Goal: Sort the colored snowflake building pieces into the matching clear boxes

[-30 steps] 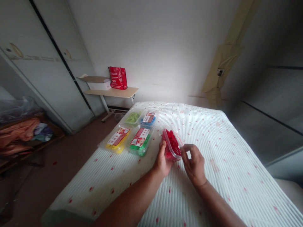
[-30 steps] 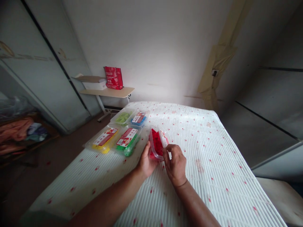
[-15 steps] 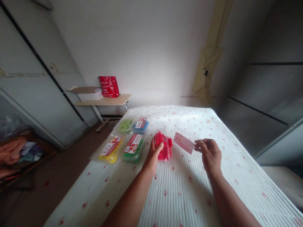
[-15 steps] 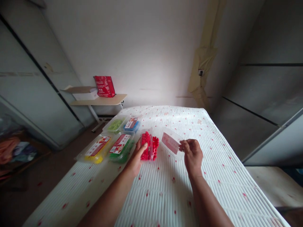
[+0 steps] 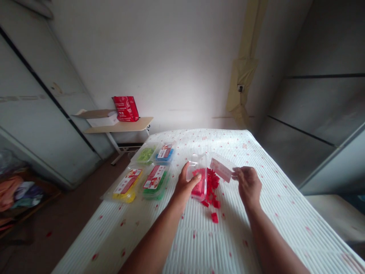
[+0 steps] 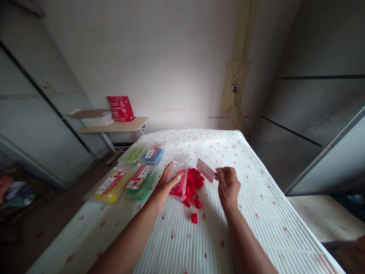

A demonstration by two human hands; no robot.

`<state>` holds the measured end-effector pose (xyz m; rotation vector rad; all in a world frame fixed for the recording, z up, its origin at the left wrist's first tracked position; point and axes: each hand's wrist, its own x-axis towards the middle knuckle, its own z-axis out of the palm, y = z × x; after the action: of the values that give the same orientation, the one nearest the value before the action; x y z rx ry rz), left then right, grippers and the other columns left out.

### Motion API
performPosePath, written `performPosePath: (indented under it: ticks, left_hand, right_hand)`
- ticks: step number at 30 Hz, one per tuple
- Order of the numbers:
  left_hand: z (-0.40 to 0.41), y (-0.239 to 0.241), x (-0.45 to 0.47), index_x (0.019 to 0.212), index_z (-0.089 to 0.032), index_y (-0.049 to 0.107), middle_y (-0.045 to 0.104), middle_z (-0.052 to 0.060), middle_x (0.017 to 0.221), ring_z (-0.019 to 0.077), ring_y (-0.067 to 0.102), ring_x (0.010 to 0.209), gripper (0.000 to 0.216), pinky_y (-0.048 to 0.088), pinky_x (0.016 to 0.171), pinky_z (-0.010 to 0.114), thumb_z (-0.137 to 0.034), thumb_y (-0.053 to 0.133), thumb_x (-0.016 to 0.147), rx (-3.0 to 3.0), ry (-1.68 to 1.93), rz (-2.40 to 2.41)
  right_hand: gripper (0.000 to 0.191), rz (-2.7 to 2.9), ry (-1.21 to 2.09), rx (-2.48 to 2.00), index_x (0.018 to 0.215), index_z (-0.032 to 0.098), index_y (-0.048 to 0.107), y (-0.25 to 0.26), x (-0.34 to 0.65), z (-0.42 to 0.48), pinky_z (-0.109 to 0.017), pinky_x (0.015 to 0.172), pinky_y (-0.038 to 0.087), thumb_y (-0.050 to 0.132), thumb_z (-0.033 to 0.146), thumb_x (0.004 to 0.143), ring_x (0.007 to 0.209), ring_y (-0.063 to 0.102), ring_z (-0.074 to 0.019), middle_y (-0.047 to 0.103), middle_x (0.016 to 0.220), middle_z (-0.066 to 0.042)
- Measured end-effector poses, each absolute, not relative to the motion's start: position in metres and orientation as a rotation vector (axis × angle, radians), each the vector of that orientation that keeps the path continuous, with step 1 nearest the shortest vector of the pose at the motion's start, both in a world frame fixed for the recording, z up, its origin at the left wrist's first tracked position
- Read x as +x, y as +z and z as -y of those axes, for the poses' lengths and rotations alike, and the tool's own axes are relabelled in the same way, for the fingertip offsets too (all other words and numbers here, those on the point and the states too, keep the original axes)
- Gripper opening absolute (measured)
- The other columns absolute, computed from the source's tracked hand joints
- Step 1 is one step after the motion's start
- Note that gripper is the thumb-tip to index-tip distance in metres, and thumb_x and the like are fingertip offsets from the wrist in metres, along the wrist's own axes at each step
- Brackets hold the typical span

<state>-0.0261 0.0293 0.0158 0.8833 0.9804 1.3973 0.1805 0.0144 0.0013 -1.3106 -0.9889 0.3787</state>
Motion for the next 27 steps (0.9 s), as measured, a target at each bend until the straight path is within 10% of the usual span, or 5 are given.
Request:
performPosePath:
  ticks: [12, 27]
  left_hand:
    - [-0.025, 0.04, -0.032, 0.127, -0.032, 0.053, 0.039, 0.003, 0.146, 0.0301, 0.022, 0.14, 0.065, 0.021, 0.112, 0.044, -0.032, 0.077, 0.066, 1.1, 1.358, -0.971]
    - [-0.053, 0.001, -0.039, 0.124, -0.024, 0.046, 0.061, 0.012, 0.118, 0.0233, 0.062, 0.101, 0.056, 0.048, 0.082, 0.034, -0.048, 0.063, 0.076, 0.624, 1.26, -0.555]
  right_hand:
    - [0.021, 1.14, -0.038, -1.51, 0.085, 0.021, 0.056, 0.001, 0.184, -0.012, -0.029, 0.064, 0.045, 0.049, 0.04, 0.085, 0.069, 0.064, -0.0185, 0.068, 0.078, -0.004]
    - [0.031, 1.307, -0.116, -1.719, 0.11, 0.017, 0.056, -0.004, 0.196, -0.018, -0.028, 0.06, 0.042, 0.041, 0.031, 0.086, 0.071, 0.066, -0.0198, 0.071, 0.085, -0.008]
